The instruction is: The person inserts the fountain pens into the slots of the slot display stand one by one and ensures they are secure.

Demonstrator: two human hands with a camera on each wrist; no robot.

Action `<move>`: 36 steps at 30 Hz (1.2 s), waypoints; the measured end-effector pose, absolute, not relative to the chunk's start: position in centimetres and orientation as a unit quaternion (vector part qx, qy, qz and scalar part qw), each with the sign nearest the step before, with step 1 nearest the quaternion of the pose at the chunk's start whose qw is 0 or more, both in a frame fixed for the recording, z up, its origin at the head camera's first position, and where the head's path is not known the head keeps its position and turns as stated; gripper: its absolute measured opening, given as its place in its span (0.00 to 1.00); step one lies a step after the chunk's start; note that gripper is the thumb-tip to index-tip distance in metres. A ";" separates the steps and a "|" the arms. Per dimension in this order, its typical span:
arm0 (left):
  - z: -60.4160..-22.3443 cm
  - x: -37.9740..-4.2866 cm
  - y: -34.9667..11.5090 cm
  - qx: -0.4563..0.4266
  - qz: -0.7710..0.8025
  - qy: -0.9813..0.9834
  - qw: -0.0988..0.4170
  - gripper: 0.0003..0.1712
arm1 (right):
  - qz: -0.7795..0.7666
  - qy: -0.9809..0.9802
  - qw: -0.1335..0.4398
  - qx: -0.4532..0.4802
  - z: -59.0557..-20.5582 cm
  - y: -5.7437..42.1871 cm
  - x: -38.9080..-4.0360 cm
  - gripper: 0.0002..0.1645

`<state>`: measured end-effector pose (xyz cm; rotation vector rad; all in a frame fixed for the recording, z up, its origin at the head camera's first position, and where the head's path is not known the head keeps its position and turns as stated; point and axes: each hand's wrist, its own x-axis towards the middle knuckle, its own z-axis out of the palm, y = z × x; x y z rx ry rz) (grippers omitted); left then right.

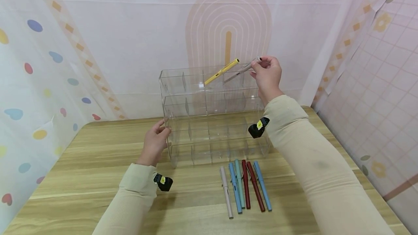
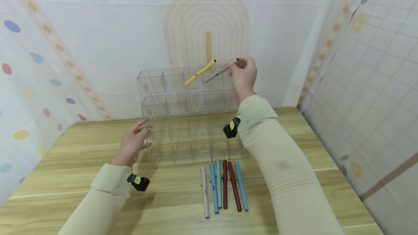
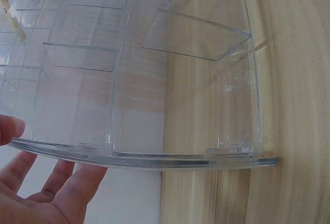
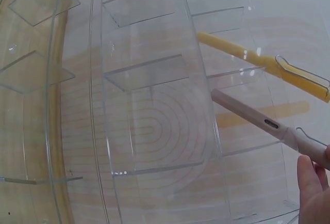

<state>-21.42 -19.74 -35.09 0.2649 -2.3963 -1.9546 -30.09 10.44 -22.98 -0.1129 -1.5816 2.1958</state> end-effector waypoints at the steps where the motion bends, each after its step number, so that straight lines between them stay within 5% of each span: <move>1: -35.1 -21.4 -19.7 0.085 -0.631 -0.771 0.018 0.31 | 0.791 -0.572 0.215 -0.042 -23.0 10.5 -30.1 0.12; 13: -34.8 -21.5 -19.7 0.089 -0.635 -0.767 0.016 0.31 | 0.771 -0.600 0.202 -0.065 -22.5 11.3 -29.3 0.27; 36: -34.9 -21.5 -20.0 0.089 -0.635 -0.768 0.016 0.31 | 0.648 -0.737 0.194 0.012 -27.0 16.1 -23.3 0.19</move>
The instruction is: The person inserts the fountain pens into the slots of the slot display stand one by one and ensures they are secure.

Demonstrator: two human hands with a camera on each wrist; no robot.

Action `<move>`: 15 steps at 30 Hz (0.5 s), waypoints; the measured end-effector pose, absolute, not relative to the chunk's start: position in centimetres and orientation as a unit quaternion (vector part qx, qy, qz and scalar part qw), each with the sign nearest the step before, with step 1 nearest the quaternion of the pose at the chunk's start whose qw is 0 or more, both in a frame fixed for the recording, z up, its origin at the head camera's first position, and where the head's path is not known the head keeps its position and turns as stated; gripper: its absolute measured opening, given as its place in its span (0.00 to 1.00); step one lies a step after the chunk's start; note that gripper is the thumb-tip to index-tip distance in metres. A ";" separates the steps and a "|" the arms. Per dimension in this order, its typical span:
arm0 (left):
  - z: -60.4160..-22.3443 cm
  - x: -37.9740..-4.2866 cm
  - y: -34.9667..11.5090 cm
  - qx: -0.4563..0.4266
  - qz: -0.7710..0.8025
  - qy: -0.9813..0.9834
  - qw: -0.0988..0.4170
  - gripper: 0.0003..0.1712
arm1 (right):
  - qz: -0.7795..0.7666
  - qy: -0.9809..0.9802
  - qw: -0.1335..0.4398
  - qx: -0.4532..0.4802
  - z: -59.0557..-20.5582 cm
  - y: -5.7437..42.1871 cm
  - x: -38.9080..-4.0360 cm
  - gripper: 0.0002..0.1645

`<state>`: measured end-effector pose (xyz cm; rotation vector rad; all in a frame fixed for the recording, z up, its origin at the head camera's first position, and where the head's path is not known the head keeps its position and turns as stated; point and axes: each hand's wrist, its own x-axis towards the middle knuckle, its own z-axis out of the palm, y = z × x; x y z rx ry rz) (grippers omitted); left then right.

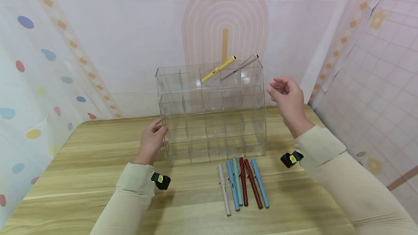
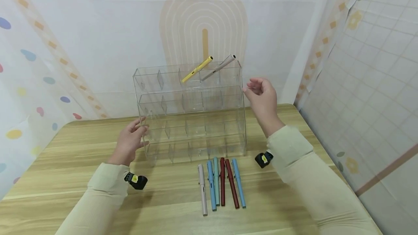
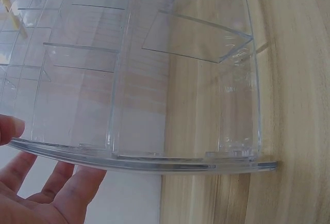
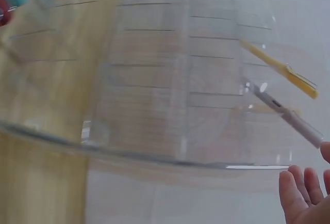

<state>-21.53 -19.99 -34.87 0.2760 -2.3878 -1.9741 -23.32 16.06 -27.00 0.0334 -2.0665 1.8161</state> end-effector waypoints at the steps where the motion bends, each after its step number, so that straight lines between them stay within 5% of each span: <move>1: -34.9 -21.5 -20.0 0.088 -0.635 -0.767 0.015 0.31 | 0.638 -0.746 0.191 0.015 -27.4 16.3 -23.0 0.19; 15: -34.7 -21.2 -19.9 0.078 -0.643 -0.762 0.014 0.31 | 0.577 -0.810 0.104 0.012 -32.8 18.6 -18.9 0.23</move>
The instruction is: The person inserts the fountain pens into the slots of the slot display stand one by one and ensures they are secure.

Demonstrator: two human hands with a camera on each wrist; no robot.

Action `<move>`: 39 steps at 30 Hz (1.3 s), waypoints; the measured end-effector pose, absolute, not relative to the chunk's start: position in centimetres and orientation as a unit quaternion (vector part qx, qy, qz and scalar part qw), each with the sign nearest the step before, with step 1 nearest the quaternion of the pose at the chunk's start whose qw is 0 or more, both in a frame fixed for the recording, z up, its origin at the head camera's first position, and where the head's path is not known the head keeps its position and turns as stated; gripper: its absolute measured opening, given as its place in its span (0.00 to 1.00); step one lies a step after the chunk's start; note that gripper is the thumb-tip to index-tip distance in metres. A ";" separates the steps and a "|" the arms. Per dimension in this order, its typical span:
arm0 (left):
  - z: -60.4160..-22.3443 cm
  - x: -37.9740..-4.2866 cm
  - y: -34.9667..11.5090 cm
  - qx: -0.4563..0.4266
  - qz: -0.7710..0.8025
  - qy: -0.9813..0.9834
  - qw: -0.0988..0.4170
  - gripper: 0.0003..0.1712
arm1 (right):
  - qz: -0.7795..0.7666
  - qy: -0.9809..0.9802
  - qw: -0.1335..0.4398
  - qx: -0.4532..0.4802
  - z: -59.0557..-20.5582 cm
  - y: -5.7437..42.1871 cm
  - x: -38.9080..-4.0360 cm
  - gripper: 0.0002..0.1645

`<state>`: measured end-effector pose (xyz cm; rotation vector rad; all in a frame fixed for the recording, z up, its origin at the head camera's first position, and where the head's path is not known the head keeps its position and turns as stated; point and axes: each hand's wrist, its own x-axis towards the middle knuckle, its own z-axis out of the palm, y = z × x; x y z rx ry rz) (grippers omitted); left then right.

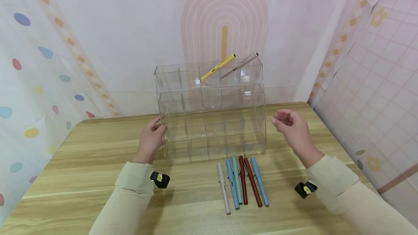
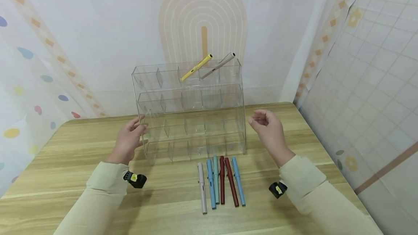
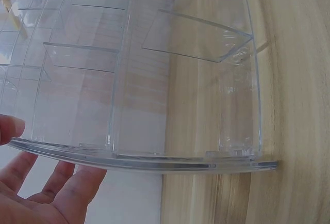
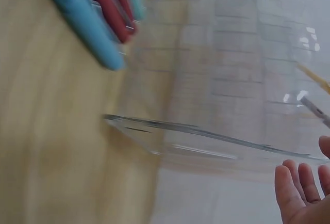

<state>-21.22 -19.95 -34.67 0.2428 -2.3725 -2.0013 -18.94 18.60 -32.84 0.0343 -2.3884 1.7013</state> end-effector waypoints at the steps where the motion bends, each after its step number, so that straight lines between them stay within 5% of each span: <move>1: -34.7 -21.2 -19.9 0.078 -0.643 -0.761 0.014 0.31 | 0.574 -0.813 0.098 0.009 -33.3 18.7 -18.7 0.23; 25: -34.7 -21.4 -19.9 0.085 -0.645 -0.759 0.009 0.31 | 0.511 -0.855 -0.080 0.030 -40.0 17.0 -16.5 0.22; 39: -34.8 -21.4 -19.8 0.086 -0.647 -0.758 0.013 0.31 | 0.478 -0.868 -0.126 0.038 -41.1 16.1 -17.0 0.25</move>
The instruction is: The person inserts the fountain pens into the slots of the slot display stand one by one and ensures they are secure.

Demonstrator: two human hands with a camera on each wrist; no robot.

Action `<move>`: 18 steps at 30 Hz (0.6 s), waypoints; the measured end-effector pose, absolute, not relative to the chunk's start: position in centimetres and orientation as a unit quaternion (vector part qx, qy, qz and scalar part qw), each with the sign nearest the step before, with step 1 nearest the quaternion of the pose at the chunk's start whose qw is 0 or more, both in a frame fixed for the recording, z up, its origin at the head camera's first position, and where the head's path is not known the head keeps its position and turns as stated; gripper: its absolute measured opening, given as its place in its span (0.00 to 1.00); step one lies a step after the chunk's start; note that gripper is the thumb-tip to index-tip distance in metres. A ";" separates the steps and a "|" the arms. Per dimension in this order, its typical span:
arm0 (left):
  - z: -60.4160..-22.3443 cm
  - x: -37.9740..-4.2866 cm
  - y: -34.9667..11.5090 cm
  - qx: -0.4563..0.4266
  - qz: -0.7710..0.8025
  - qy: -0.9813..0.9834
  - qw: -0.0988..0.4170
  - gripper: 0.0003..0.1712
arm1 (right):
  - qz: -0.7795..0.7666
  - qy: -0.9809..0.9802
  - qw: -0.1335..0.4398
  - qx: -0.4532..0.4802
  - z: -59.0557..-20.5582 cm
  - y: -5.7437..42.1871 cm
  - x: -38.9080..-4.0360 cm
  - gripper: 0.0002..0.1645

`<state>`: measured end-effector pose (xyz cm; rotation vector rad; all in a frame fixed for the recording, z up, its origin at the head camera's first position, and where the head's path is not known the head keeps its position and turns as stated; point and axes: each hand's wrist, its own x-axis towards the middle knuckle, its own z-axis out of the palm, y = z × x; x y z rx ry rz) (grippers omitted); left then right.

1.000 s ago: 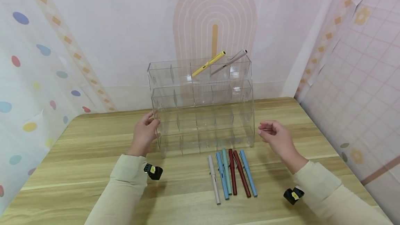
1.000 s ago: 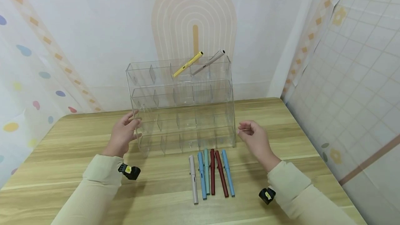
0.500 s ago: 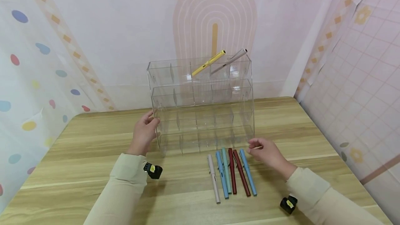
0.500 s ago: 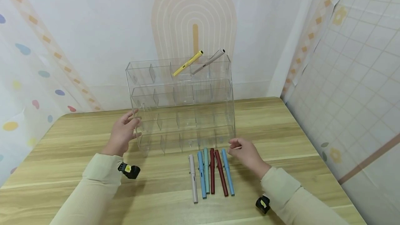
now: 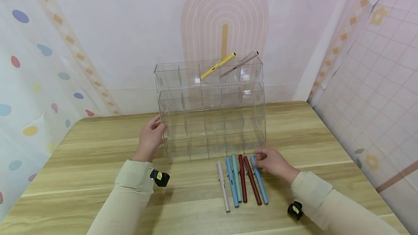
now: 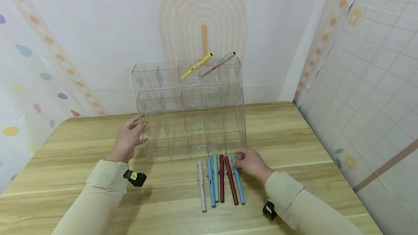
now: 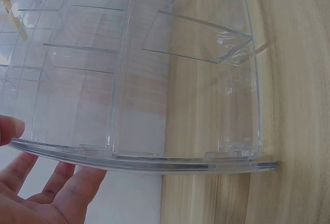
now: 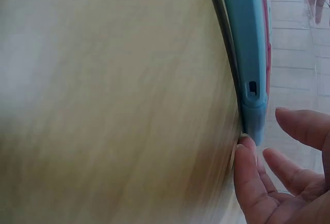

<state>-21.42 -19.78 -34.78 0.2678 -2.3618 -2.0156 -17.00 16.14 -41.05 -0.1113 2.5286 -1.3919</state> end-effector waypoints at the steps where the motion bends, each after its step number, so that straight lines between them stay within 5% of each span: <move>1: -34.8 -21.4 -19.8 0.086 -0.646 -0.758 0.013 0.31 | -0.475 0.870 0.125 -0.039 -41.1 16.1 -17.0 0.25; 18: -34.5 -21.1 -19.7 0.088 -0.636 -0.766 0.013 0.31 | -0.378 0.912 0.158 -0.037 -40.4 14.9 -18.0 0.25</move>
